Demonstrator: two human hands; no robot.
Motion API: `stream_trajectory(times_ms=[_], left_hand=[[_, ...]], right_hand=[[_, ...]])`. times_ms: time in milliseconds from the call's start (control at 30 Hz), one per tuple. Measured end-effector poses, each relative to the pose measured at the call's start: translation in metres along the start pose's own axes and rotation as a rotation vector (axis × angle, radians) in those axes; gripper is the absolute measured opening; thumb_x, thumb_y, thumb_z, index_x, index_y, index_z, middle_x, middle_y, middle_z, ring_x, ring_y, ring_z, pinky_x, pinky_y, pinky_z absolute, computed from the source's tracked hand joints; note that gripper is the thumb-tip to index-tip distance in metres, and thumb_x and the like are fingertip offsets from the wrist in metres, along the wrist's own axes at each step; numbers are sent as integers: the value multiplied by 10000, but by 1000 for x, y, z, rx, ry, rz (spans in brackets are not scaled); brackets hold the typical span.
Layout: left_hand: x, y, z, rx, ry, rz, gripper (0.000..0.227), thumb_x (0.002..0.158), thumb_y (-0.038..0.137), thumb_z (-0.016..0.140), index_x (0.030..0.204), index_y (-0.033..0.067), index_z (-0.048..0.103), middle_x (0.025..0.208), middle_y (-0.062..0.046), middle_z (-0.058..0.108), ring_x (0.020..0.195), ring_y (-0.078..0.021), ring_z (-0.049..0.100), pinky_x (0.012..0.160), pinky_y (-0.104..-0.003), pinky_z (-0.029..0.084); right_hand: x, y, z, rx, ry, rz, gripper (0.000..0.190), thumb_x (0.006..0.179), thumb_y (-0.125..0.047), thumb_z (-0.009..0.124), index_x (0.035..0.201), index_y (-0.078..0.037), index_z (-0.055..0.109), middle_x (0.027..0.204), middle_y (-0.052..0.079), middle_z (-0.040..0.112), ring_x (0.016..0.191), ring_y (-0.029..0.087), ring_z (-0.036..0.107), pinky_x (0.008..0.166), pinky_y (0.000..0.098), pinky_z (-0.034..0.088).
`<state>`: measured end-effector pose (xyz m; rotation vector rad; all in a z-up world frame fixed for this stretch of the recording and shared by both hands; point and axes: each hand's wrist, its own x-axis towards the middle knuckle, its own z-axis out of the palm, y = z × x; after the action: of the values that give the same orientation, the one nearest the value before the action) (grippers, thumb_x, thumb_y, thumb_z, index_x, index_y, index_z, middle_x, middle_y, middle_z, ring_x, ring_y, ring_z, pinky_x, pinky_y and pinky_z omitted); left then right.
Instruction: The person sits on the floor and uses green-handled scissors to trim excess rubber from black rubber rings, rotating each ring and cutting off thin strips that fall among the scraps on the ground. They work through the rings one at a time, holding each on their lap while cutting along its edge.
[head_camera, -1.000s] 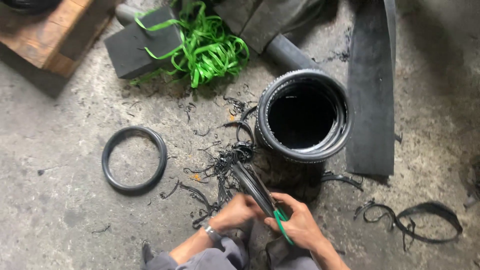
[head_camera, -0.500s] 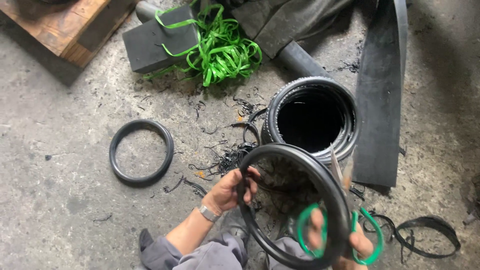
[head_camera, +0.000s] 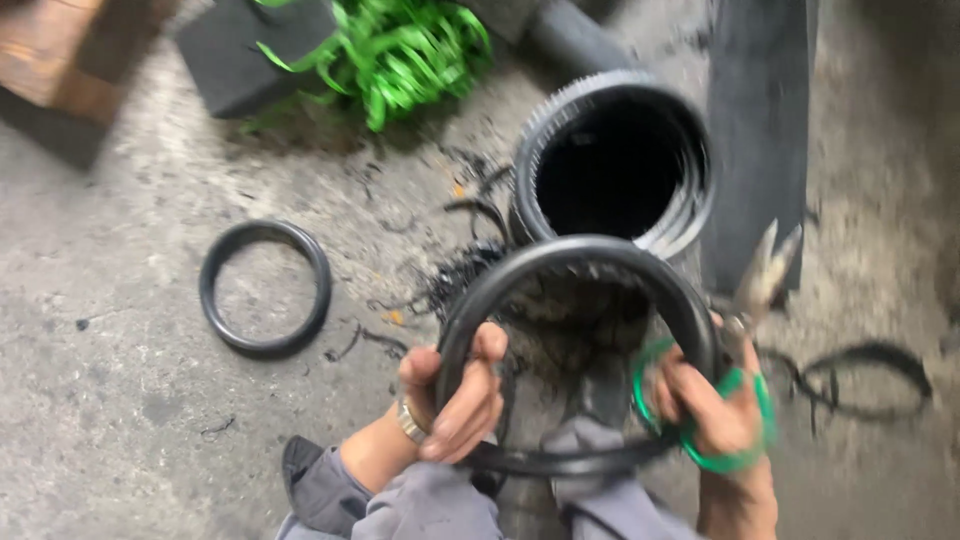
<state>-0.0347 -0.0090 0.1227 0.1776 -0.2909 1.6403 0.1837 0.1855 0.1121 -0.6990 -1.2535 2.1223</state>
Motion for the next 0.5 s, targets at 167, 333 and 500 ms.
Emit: stream_trajectory(times_ms=[167,333,500], left_hand=[[-19,4,-16,54,70,-154,328,1066,199,621,1272,-6,471,595,-23,581,380,-113,472,384,-276,404],[-12,5,-27,947,591,-66,97,1053,51,605,1018,-4,534,631,-47,554,503,-147,530,494,-308,461],[-27,35,-87,2126,869,542,159,970,-81,593,1088,25,607,852,-19,605,665,-102,566,565,-244,474]], right_hand=[[4,21,6,-313,228,-78,542,938,15,606,1449,18,425,856,55,603,638,132,563,573,285,483],[4,35,0,-702,347,-237,536,988,-37,673,1461,36,432,984,110,657,819,172,635,761,328,526],[-9,74,-21,-962,353,-390,581,1005,-120,736,1473,52,438,1045,143,709,920,202,712,830,328,577]])
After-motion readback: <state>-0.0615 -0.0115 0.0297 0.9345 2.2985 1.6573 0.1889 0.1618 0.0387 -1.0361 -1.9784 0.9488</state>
